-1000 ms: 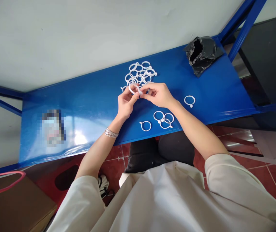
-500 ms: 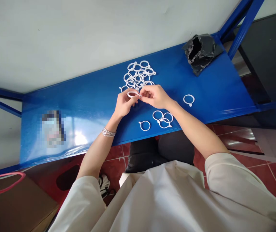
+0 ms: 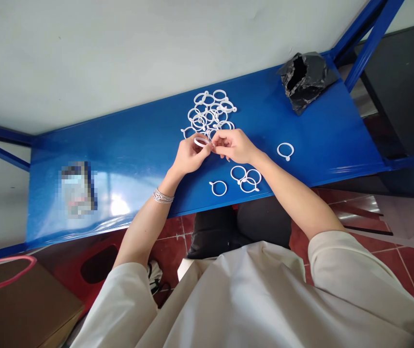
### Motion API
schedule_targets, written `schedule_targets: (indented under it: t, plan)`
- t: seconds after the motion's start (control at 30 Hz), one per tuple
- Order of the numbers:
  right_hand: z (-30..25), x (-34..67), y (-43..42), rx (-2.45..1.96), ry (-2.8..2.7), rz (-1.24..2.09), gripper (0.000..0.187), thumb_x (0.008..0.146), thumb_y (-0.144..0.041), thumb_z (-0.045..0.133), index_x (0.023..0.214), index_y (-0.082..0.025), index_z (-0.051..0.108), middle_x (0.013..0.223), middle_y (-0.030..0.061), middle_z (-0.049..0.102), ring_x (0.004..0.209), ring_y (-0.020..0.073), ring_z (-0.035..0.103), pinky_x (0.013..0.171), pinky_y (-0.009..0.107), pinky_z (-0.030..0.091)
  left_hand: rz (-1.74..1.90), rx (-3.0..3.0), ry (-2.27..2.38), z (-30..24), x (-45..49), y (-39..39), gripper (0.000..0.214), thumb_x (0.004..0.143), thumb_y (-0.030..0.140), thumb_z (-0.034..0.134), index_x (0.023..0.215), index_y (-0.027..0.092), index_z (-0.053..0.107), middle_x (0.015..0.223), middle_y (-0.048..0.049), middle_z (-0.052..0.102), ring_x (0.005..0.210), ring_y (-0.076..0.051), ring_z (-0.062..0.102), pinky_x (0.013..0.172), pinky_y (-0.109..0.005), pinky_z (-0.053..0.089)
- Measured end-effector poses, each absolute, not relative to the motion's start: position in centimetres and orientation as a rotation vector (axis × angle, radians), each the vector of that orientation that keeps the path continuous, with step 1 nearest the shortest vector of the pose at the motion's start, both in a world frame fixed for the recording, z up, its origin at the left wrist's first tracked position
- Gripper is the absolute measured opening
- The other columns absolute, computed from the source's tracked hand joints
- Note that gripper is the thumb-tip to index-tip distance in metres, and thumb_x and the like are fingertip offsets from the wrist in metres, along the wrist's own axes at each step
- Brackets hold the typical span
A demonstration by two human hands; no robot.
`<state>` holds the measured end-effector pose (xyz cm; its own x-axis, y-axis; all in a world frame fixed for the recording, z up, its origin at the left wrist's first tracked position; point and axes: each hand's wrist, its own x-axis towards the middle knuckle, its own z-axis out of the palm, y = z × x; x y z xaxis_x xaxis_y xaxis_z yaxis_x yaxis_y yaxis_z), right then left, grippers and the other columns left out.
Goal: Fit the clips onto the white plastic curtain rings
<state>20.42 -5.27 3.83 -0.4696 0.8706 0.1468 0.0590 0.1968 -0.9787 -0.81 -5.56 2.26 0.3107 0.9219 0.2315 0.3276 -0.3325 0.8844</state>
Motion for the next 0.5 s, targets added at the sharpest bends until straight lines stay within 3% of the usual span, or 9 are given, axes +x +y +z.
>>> schedule_targets:
  t: [0.27, 0.37, 0.5]
  plan:
    - [3.4, 20.2, -5.5, -0.88, -1.715, 1.384, 0.013, 0.09, -0.032, 0.072, 0.087, -0.019, 0.069, 0.067, -0.0019, 0.066, 0.057, 0.0141, 0.062, 0.053, 0.026, 0.046, 1.022, 1.787, 1.131, 2.0, -0.8, -5.5, 0.048, 0.097, 0.066, 0.076, 0.088, 0.02, 0.068, 0.063, 0.0007, 0.066, 0.049, -0.009, 0.05, 0.048, -0.025, 0.038]
    - [3.5, 20.4, -5.1, -0.902, -1.832, 1.233, 0.021, 0.096, -0.04, 0.074, 0.091, -0.02, 0.072, 0.073, 0.0, 0.07, 0.062, 0.015, 0.062, 0.062, 0.029, 0.05, 1.048, 1.753, 1.137, 1.9, -0.6, -5.5, 0.045, 0.097, 0.063, 0.076, 0.087, 0.02, 0.067, 0.063, 0.0011, 0.065, 0.051, -0.01, 0.051, 0.051, -0.026, 0.04]
    - [5.4, 23.4, -5.8, -1.06, -1.968, 0.892, 0.018, 0.096, -0.038, 0.078, 0.096, -0.02, 0.076, 0.095, 0.0057, 0.077, 0.075, 0.0183, 0.068, 0.075, 0.035, 0.057, 1.126, 1.637, 1.113, 1.5, -0.3, -5.5, 0.036, 0.094, 0.055, 0.079, 0.096, 0.021, 0.068, 0.074, 0.0007, 0.068, 0.056, -0.01, 0.057, 0.053, -0.025, 0.045]
